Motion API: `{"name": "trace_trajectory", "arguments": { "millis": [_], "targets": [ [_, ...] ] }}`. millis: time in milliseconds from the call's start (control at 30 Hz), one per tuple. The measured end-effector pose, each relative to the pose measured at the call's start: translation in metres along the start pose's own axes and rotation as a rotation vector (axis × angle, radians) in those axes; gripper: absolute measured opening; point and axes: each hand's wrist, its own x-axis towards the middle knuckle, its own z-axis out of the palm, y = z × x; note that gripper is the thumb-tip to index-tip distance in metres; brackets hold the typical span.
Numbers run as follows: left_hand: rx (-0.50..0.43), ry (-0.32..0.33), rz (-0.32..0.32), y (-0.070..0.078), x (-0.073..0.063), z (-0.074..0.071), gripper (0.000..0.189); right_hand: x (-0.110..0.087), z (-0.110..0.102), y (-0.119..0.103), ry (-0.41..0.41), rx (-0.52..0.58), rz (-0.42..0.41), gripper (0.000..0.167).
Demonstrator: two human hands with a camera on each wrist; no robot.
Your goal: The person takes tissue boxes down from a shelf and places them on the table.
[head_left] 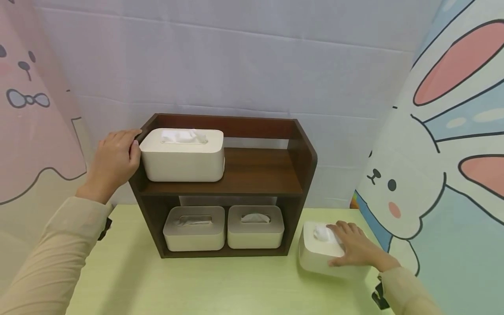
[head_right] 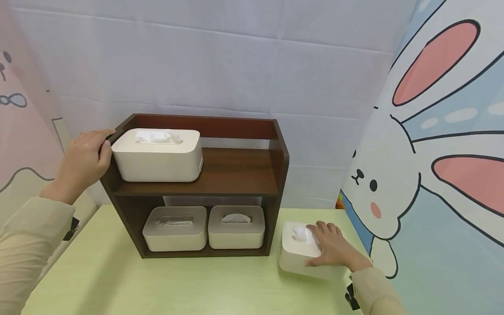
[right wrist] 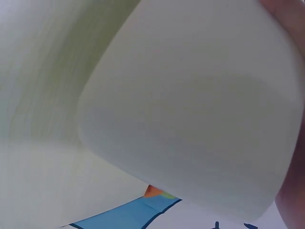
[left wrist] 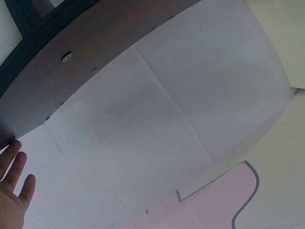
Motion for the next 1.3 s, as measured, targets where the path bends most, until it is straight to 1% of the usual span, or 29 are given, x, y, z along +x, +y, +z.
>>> {"name": "trace_trajectory", "arguments": {
  "millis": [167, 367, 567, 767, 933, 1167, 1300],
  "targets": [
    [-0.005, -0.003, 0.003, -0.002, 0.001, 0.001, 0.037, 0.008, 0.008, 0.006, 0.009, -0.006, 0.023, 0.096],
    [-0.001, 0.008, 0.011, -0.003, 0.0, 0.002, 0.036, 0.018, 0.018, 0.011, -0.01, -0.005, 0.06, 0.097],
    [0.001, 0.012, 0.005, -0.002, 0.0, 0.002, 0.036, 0.025, 0.027, 0.017, -0.003, 0.004, 0.063, 0.097],
    [0.005, 0.011, 0.006, -0.002, 0.0, 0.002, 0.036, 0.029, 0.033, 0.021, -0.018, 0.016, 0.07, 0.096],
    [0.011, 0.019, 0.012, -0.001, 0.0, 0.002, 0.035, 0.03, 0.038, 0.023, -0.014, 0.031, 0.063, 0.096],
    [-0.004, 0.025, 0.017, -0.001, 0.0, 0.003, 0.035, 0.03, 0.046, 0.028, -0.028, 0.052, 0.099, 0.096],
    [-0.006, 0.028, 0.016, -0.001, 0.0, 0.003, 0.035, 0.033, 0.05, 0.03, -0.038, 0.064, 0.103, 0.098]
  ]
}}
